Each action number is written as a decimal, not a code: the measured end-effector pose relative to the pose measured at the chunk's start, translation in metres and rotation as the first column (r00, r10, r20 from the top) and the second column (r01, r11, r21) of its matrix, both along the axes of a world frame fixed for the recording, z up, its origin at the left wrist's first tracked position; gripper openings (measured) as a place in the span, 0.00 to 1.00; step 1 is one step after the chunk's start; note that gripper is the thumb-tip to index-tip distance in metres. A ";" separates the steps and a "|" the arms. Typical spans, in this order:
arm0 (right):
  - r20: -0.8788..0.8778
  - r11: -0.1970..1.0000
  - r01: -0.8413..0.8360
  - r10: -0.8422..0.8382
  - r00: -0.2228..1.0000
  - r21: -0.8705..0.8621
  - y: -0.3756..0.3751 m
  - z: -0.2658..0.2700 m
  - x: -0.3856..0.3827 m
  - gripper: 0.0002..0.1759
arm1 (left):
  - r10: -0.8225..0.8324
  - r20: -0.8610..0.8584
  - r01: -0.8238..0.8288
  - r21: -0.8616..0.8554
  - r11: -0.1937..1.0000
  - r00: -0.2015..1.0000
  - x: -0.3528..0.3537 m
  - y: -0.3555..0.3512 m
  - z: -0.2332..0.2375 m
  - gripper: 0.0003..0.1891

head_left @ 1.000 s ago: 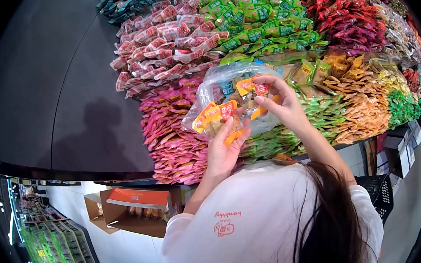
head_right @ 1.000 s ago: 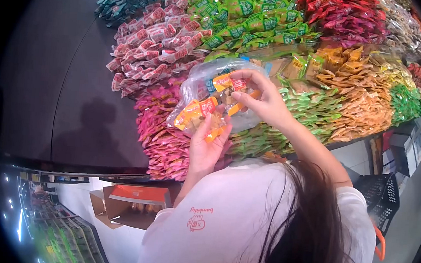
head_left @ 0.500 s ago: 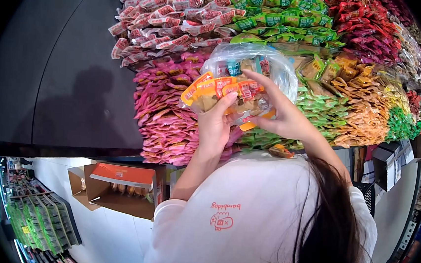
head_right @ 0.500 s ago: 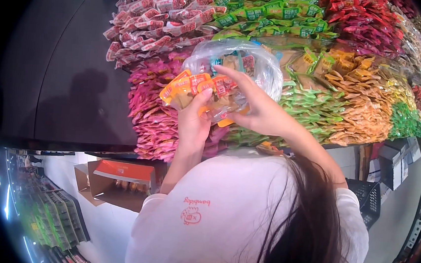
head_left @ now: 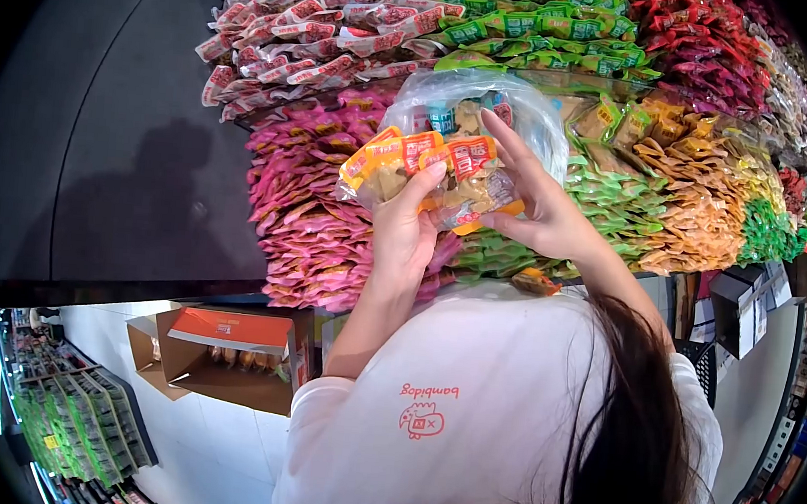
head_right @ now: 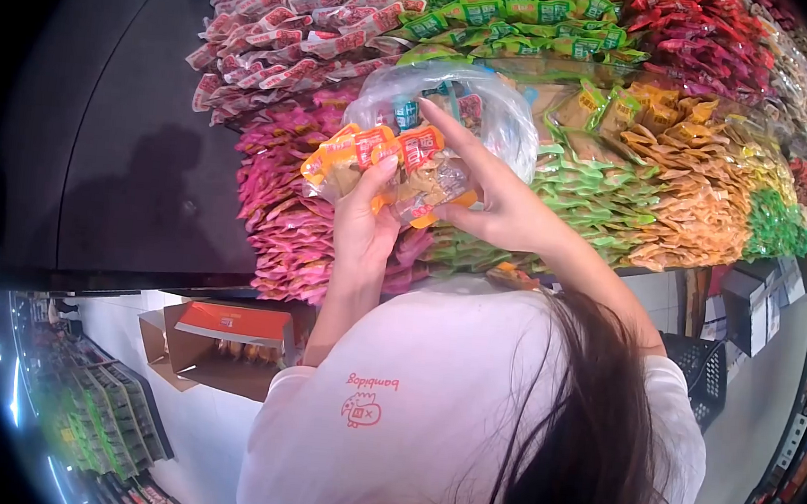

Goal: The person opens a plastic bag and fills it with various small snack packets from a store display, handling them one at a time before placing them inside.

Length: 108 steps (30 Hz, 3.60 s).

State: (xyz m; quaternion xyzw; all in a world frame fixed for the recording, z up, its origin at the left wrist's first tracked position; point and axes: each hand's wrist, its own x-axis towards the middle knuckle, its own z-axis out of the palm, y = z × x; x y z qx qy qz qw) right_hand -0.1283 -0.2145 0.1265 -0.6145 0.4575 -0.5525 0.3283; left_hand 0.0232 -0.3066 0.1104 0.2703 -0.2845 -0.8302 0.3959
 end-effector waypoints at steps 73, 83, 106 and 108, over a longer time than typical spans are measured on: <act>-0.535 0.987 0.125 -0.052 0.843 0.100 -0.003 0.024 0.017 0.31 | 0.228 0.080 -0.188 -0.343 0.920 0.970 0.042 0.028 -0.023 0.15; 0.137 0.951 0.124 -0.168 0.976 0.284 -0.022 0.019 -0.010 0.28 | -0.138 -0.219 0.121 -0.089 0.989 0.966 0.034 0.017 -0.006 0.21; 0.131 0.991 0.057 -0.073 0.989 0.123 -0.019 0.024 -0.022 0.27 | -0.098 0.008 0.099 -0.133 0.986 0.995 0.007 0.012 0.004 0.23; 0.094 0.986 0.103 -0.116 0.989 0.131 -0.018 0.024 -0.013 0.28 | -0.062 0.001 0.061 -0.133 0.989 0.998 0.006 0.013 0.004 0.23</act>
